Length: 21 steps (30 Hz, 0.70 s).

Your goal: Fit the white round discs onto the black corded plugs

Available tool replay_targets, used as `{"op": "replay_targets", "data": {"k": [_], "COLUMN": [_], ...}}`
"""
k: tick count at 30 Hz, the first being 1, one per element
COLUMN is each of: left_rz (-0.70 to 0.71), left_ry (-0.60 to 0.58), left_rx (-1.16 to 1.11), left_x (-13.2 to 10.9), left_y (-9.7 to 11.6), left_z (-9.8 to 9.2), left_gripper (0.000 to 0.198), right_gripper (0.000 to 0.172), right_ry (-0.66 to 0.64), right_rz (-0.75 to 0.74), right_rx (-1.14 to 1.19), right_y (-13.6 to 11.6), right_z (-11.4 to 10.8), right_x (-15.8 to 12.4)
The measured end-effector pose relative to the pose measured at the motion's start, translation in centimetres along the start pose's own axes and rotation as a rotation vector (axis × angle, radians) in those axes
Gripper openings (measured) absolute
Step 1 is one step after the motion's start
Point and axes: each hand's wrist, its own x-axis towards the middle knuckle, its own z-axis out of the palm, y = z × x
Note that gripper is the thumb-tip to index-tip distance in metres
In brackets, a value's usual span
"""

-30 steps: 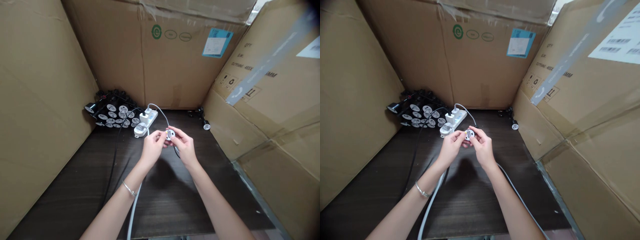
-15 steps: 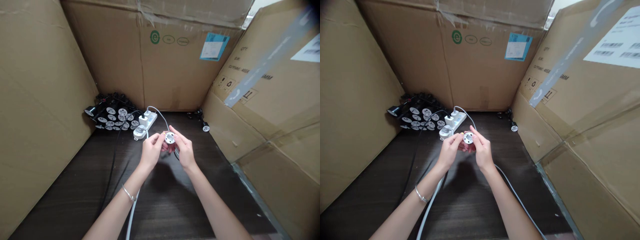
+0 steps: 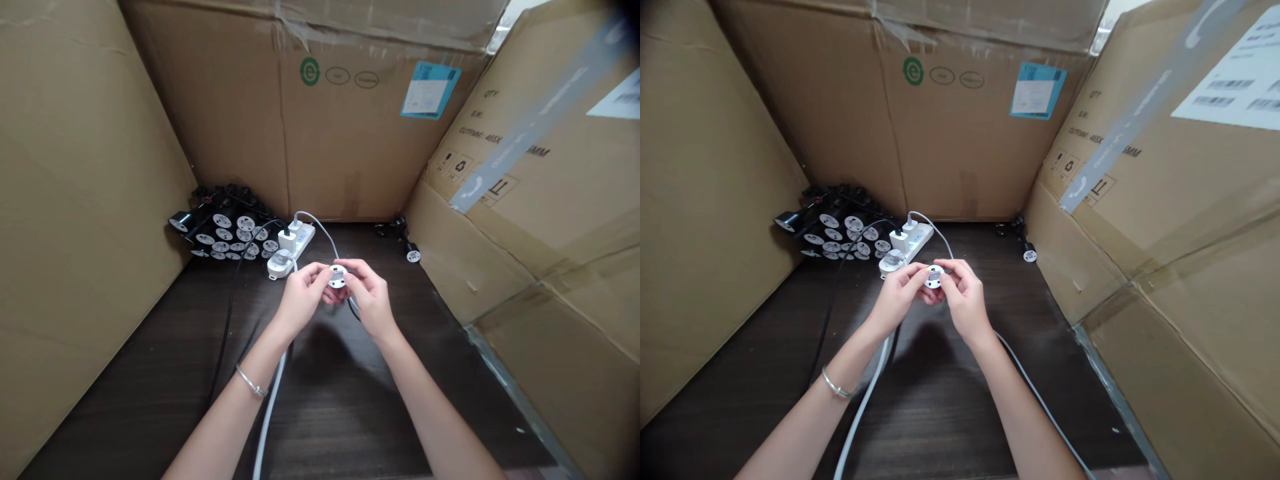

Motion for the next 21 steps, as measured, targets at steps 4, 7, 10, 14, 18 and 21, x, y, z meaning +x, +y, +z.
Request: {"op": "replay_targets", "data": {"k": [4, 7, 10, 14, 18, 21], "left_rz": [-0.052, -0.074, -0.060, -0.035, -0.005, 0.042], "left_ry": [-0.005, -0.009, 0.002, -0.019, -0.032, -0.002], "left_rx": [-0.069, -0.097, -0.095, -0.135, -0.103, -0.008], "left_x": [0.0, 0.0, 0.0, -0.1, -0.4, -0.5], "left_y": [-0.3, -0.5, -0.5, 0.2, 0.8, 0.6], "left_z": [0.1, 0.3, 0.6, 0.5, 0.3, 0.3], "left_gripper": [0.025, 0.026, 0.026, 0.035, 0.038, 0.034], "right_gripper": [0.020, 0.020, 0.022, 0.027, 0.029, 0.029], "right_ry": [0.022, 0.044, 0.063, 0.065, 0.036, 0.021], "right_rz": [-0.075, -0.120, -0.153, -0.198, -0.186, -0.139], "right_rx": [-0.072, -0.132, -0.160, -0.149, -0.096, -0.058], "right_y": [0.2, 0.3, 0.2, 0.0, -0.1, 0.2], "right_z": [-0.1, -0.1, -0.1, 0.1, 0.1, 0.1], "right_x": [0.0, 0.0, -0.1, -0.3, -0.2, -0.2]}}
